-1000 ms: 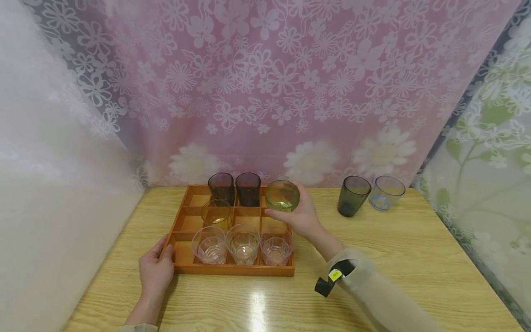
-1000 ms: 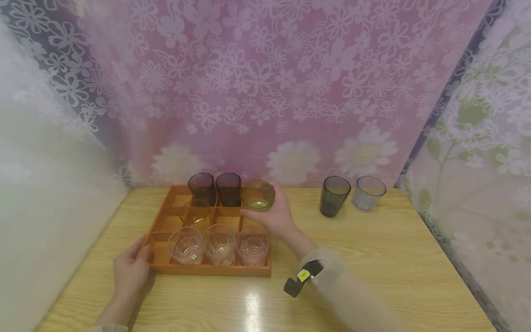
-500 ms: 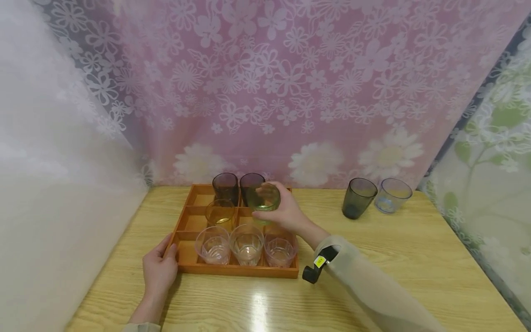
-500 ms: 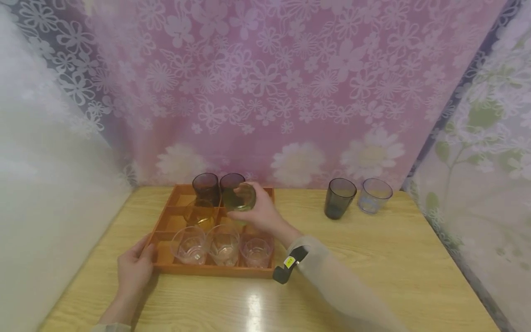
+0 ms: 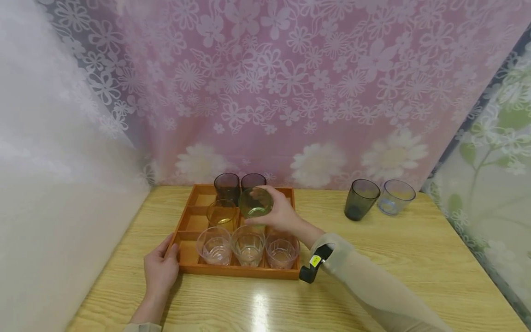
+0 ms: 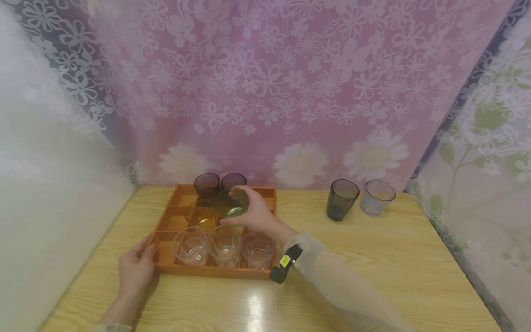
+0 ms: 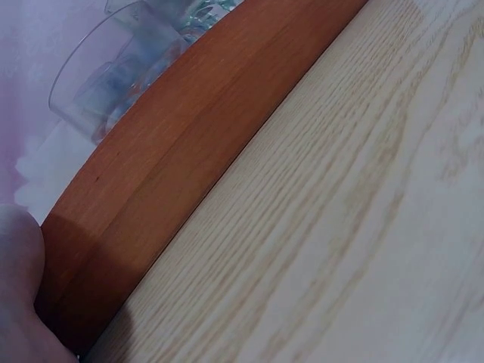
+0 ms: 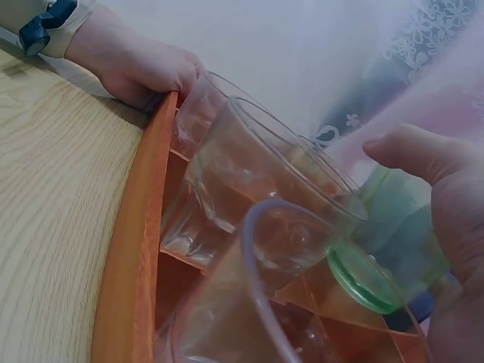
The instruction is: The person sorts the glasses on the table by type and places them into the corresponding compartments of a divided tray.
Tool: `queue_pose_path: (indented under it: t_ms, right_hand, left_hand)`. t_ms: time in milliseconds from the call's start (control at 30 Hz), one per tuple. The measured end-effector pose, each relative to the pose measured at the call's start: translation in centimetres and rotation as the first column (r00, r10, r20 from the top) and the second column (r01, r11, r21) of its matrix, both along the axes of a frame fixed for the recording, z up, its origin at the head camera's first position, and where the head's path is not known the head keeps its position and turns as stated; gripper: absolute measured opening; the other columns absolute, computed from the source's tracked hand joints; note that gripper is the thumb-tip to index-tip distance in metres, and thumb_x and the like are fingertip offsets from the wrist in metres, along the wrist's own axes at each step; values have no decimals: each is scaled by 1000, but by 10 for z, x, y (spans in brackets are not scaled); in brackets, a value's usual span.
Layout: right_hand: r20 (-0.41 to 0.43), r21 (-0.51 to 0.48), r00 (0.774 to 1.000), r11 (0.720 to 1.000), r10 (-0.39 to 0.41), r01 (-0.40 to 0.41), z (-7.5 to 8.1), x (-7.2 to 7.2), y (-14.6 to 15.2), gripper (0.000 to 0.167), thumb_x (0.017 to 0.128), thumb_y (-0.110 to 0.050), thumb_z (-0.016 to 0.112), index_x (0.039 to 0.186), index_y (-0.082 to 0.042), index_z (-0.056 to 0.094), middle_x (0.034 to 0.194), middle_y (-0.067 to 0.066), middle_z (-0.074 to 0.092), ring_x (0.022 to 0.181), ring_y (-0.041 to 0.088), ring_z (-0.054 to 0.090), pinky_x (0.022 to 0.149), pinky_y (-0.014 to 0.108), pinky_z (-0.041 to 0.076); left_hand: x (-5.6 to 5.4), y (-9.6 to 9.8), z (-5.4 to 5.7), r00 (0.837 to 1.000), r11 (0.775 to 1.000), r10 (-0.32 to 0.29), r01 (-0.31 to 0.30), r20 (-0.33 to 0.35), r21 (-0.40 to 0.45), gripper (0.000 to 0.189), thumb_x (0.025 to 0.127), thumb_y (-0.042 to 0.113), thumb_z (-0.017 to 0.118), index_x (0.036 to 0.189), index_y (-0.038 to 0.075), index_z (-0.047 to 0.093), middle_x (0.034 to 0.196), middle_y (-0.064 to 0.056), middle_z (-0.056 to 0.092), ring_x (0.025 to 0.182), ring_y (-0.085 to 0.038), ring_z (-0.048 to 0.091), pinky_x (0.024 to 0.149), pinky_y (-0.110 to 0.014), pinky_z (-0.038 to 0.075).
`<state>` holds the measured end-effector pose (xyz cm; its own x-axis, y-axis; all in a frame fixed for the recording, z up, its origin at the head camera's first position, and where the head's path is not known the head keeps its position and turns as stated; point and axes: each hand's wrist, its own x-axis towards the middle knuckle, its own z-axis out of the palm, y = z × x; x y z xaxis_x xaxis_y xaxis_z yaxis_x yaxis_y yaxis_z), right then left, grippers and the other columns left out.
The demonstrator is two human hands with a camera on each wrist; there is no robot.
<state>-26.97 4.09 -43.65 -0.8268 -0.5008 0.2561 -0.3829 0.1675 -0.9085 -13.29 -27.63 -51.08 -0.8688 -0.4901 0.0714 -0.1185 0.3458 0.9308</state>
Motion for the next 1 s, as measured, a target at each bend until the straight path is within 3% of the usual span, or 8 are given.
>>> queue_pose_path:
  t_ms: [200,367,500,633,800,867,1000]
  right_hand:
    - [12,94,1000,995,15,-16,-2,0,1,81,78,-17,98,146,-10,56,141,6,64,130,23,59,109,46,49]
    - [37,134,999,990,38,-42,-1,0,3,82,83,-16,94,151,-7,49,145,8,62,133,25,58,110,45,49]
    - [46,114,997,991,68,-73,2,0,4,82,84,-13,92,152,-5,48,146,10,61,132,28,59,109,44,50]
    - [54,107,995,990,87,-93,0,-1,5,82,84,-18,93,154,-10,49,148,5,60,132,26,58,100,45,53]
    - [70,143,993,984,94,-103,-2,-3,7,84,85,-28,93,156,-18,48,152,-4,56,138,20,52,110,49,47]
    - [70,149,992,983,102,-111,-2,-4,8,85,86,-28,92,157,-18,47,153,-3,55,139,21,51,114,49,44]
    - [79,121,986,981,144,-153,-2,-5,7,86,87,-24,92,158,-12,45,155,5,53,137,27,54,108,47,51]
  left_hand:
    - [1,1,1,1000,1000,0,0,-7,14,41,106,3,60,147,-3,60,146,-22,58,141,-34,48,114,-49,40]
    - [1,0,1,1000,1000,0,1,-17,14,41,106,4,61,146,-4,60,145,-23,58,142,-35,47,115,-52,40]
    - [1,0,1,1000,1000,-5,5,-24,12,41,106,3,61,146,-4,60,145,-24,58,141,-35,48,114,-51,40]
    - [0,-1,-1,1000,1000,1,-1,-18,4,41,106,4,61,146,-3,60,145,-22,58,141,-34,48,114,-48,40]
    - [0,-1,0,1000,1000,3,-3,-12,4,42,106,4,60,147,-3,60,146,-22,58,141,-33,48,115,-47,40]
    - [0,-1,0,1000,1000,-1,1,-13,4,42,106,4,60,147,-4,60,146,-22,58,141,-34,48,115,-45,40]
    - [1,-1,0,1000,1000,-3,3,-15,11,42,106,4,60,147,-4,59,146,-22,57,142,-34,47,114,-44,40]
